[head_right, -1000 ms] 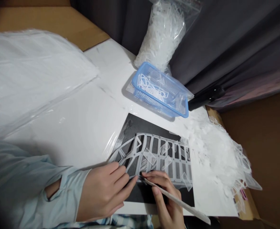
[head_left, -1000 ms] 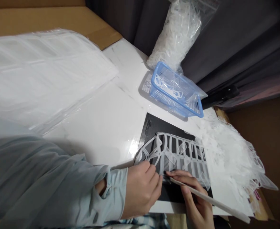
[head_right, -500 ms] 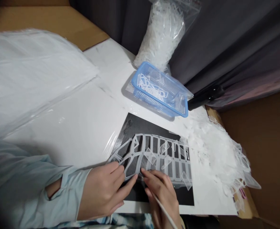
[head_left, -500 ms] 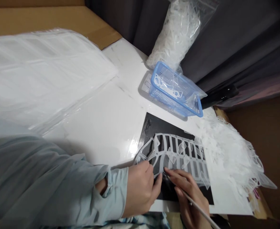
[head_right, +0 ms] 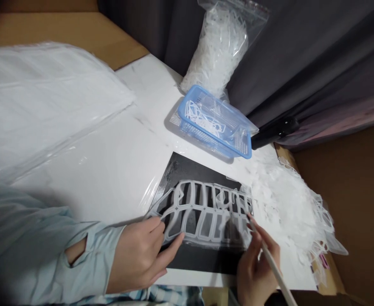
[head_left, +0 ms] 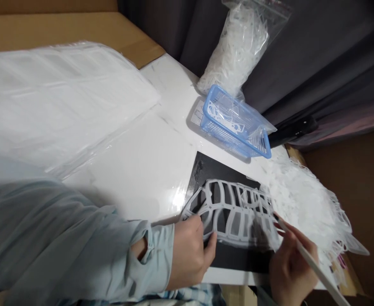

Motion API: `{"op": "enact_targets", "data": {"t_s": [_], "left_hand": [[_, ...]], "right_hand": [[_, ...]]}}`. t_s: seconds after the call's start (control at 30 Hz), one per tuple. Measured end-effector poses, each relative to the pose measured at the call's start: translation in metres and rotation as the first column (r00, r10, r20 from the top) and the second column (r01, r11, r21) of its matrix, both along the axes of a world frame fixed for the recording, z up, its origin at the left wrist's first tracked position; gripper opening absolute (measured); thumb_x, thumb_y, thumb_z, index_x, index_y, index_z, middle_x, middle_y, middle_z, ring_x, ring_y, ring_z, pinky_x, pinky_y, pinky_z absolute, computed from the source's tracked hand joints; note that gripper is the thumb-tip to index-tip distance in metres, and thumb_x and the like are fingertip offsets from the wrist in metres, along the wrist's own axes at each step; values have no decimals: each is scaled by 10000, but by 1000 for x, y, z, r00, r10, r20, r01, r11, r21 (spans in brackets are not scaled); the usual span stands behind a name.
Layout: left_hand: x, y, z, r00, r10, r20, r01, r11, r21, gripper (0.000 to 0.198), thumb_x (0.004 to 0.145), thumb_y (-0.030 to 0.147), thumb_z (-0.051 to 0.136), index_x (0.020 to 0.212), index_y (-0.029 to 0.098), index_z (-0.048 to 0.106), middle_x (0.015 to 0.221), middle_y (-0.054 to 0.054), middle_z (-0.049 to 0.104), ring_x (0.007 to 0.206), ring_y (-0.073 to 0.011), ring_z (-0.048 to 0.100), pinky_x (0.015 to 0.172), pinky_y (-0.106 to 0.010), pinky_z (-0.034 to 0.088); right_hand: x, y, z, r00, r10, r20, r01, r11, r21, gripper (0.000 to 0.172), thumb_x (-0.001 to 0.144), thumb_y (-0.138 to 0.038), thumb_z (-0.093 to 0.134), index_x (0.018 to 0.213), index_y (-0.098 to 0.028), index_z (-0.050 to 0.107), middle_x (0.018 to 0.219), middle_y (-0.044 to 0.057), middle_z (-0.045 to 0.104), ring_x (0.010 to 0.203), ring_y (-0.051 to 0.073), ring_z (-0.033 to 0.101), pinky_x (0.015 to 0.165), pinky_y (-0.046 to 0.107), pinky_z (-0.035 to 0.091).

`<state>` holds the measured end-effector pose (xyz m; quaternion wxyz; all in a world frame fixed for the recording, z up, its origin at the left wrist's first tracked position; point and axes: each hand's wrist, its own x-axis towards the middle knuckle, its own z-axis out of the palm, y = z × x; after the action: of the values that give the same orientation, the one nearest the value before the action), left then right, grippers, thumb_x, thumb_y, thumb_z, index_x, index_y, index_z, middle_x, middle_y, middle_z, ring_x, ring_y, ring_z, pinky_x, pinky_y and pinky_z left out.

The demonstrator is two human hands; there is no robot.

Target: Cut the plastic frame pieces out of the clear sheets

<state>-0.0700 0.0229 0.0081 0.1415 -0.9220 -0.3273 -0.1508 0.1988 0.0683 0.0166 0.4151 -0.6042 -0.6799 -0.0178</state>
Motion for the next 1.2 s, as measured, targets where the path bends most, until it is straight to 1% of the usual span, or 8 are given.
{"op": "enact_targets", "data": {"t_s": [0.07, 0.2, 0.33, 0.47, 0.77, 1.0, 1.1, 1.2], "left_hand": [[-2, 1, 2, 1000, -6, -3, 6, 1000, 2, 478, 904, 408, 544, 1241, 76, 617, 583, -77, 612, 524, -218, 472, 546, -356, 296], [-6, 3, 4, 1000, -24, -3, 24, 998, -54, 530, 915, 442, 491, 1280, 62, 543, 533, -38, 582, 450, -190, 413, 500, -356, 307], [-6, 1, 1, 1000, -7, 28, 10, 995, -98, 633, 910, 465, 489, 1369, 33, 444, 503, -11, 577, 409, -184, 414, 470, -360, 343], [-3, -2, -3, 1000, 12, 29, -12, 1000, -3, 478, 889, 418, 573, 1236, 89, 595, 512, -30, 588, 454, -192, 476, 474, -328, 317], [-2, 0, 4, 998, 17, 55, -26, 988, 154, 147, 873, 196, 558, 929, 136, 679, 502, -18, 551, 425, -167, 435, 448, -316, 304], [-3, 0, -1, 999, 1, 44, -4, 998, 64, 304, 884, 280, 552, 1110, 107, 660, 519, -44, 579, 440, -184, 473, 460, -323, 360], [-4, -1, -2, 998, -67, 9, 66, 997, 39, 454, 875, 281, 564, 1297, 115, 586, 554, -52, 620, 450, -195, 496, 455, -319, 363], [-5, -1, -1, 996, -85, 11, 85, 996, 4, 454, 876, 287, 584, 1304, 137, 596, 565, -47, 635, 469, -193, 519, 447, -311, 359]], "right_hand": [[6, 1, 0, 995, -57, -76, 58, 998, 10, 333, 990, -422, 541, 1094, -119, 632, 1042, 157, 690, 938, 277, 685, 881, 437, 519], [2, -8, 6, 976, 159, -148, -178, 975, -130, 265, 996, -374, 541, 1075, -149, 658, 1143, 141, 693, 1093, 282, 659, 960, 419, 507], [-12, -18, 14, 908, 386, -160, -417, 862, -287, 211, 1011, -300, 512, 1019, -207, 702, 1063, 78, 735, 1019, 227, 701, 882, 308, 562], [-19, -19, 15, 792, 565, -231, -610, 720, -331, 215, 1014, -252, 495, 1017, -232, 709, 1020, 54, 749, 983, 199, 713, 866, 268, 578], [-18, -20, 9, 747, 578, -328, -664, 646, -376, 208, 997, -209, 501, 1029, -215, 707, 1051, 79, 742, 1021, 232, 705, 911, 322, 577], [-20, -20, 10, 745, 615, -258, -663, 644, -382, 225, 977, -157, 495, 1044, -212, 703, 1053, 86, 741, 1021, 252, 709, 879, 346, 597], [-16, -22, 12, 746, 636, -198, -651, 634, -418, 241, 975, -145, 490, 1099, -223, 682, 1116, 86, 724, 1075, 257, 687, 910, 359, 584], [-17, -26, 14, 750, 655, -89, -620, 650, -440, 227, 987, -171, 483, 1118, -225, 660, 1222, 92, 683, 1155, 263, 644, 942, 367, 562]]}}
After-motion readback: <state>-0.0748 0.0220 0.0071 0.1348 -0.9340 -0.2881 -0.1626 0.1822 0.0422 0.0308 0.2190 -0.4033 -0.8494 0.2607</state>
